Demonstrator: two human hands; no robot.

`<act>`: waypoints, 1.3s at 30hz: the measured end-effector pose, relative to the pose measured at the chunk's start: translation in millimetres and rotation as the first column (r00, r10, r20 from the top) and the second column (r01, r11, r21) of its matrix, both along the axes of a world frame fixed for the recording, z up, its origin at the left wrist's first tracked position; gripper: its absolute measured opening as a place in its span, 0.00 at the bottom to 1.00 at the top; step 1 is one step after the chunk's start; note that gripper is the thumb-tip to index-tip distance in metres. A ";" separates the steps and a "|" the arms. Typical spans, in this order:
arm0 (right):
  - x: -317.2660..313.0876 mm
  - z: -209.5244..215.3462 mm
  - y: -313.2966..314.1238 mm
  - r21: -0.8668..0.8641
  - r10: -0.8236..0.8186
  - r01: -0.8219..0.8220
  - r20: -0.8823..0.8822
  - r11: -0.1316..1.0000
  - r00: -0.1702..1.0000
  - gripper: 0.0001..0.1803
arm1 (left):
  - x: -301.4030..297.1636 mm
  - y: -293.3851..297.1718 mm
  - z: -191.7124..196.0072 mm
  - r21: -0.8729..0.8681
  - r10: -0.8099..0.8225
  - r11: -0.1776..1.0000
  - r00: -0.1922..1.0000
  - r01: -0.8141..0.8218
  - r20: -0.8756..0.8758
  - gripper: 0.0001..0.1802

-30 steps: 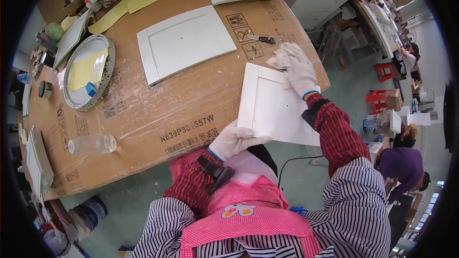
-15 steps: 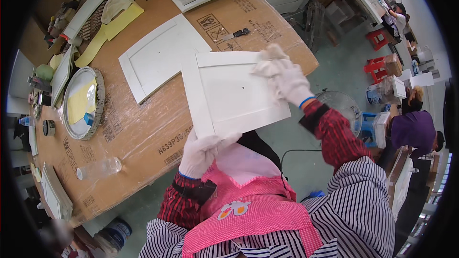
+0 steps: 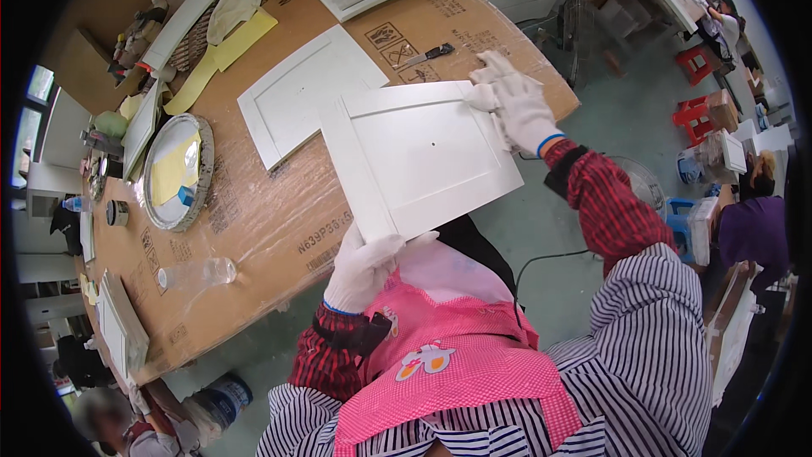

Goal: Cleaning, scraping, and touching up white wooden furniture panels in a factory setting.

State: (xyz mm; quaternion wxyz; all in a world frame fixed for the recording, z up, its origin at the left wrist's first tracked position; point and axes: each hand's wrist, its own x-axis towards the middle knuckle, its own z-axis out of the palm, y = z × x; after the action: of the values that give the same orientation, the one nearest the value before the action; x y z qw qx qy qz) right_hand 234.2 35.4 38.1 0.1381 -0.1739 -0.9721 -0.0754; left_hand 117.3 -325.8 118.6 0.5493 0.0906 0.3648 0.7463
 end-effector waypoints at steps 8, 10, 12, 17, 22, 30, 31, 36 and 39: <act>-60.9 47.3 -95.4 -0.299 -0.169 0.197 0.117 0.934 0.979 0.28 | -5.4 5.8 11.6 0.008 -0.109 0.994 0.986 0.109 0.128 0.43; -74.3 18.5 -89.4 -0.300 -0.097 0.055 -0.127 0.952 0.987 0.24 | -2.4 17.1 13.1 0.012 -0.123 0.992 0.985 0.123 0.120 0.42; -90.0 61.7 -134.1 -0.327 0.187 -0.245 -0.198 0.913 0.962 0.20 | -7.2 8.7 12.0 -0.005 -0.082 0.996 0.990 0.083 0.115 0.41; -88.5 92.4 -183.1 -0.619 0.155 -0.261 -0.220 0.741 0.963 0.15 | -11.2 9.7 7.4 -0.006 -0.034 0.999 0.992 0.034 0.118 0.38; -21.3 82.0 -190.1 -0.490 0.333 -0.418 -0.255 0.765 0.908 0.12 | -11.4 6.9 -9.1 -0.034 0.009 0.999 0.992 -0.005 0.123 0.38; 67.0 40.5 6.8 -0.197 0.068 -0.053 0.068 0.979 0.995 0.11 | -7.6 7.9 -17.8 -0.062 -0.003 0.998 0.988 0.012 0.152 0.37; 58.2 59.6 1.3 -0.189 0.066 -0.052 0.070 0.981 0.995 0.11 | -12.0 10.5 -19.2 -0.046 -0.028 0.998 0.970 0.041 0.241 0.37; -25.5 100.7 -146.3 -0.439 0.407 -0.538 -0.362 0.720 0.839 0.09 | -16.1 15.5 -45.1 -0.033 -0.176 0.981 0.948 0.192 0.265 0.35; -27.0 49.7 -181.2 -0.526 0.413 -0.492 -0.269 0.694 0.870 0.21 | -5.4 5.4 -40.1 -0.265 -0.048 0.963 0.998 0.056 0.035 0.36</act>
State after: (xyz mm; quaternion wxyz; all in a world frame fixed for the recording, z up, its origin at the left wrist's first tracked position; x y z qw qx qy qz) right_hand 207.2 -145.8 87.8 0.1557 0.0333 -0.9492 0.2715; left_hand 111.9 -320.5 78.5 0.5811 0.0151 0.4513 0.6771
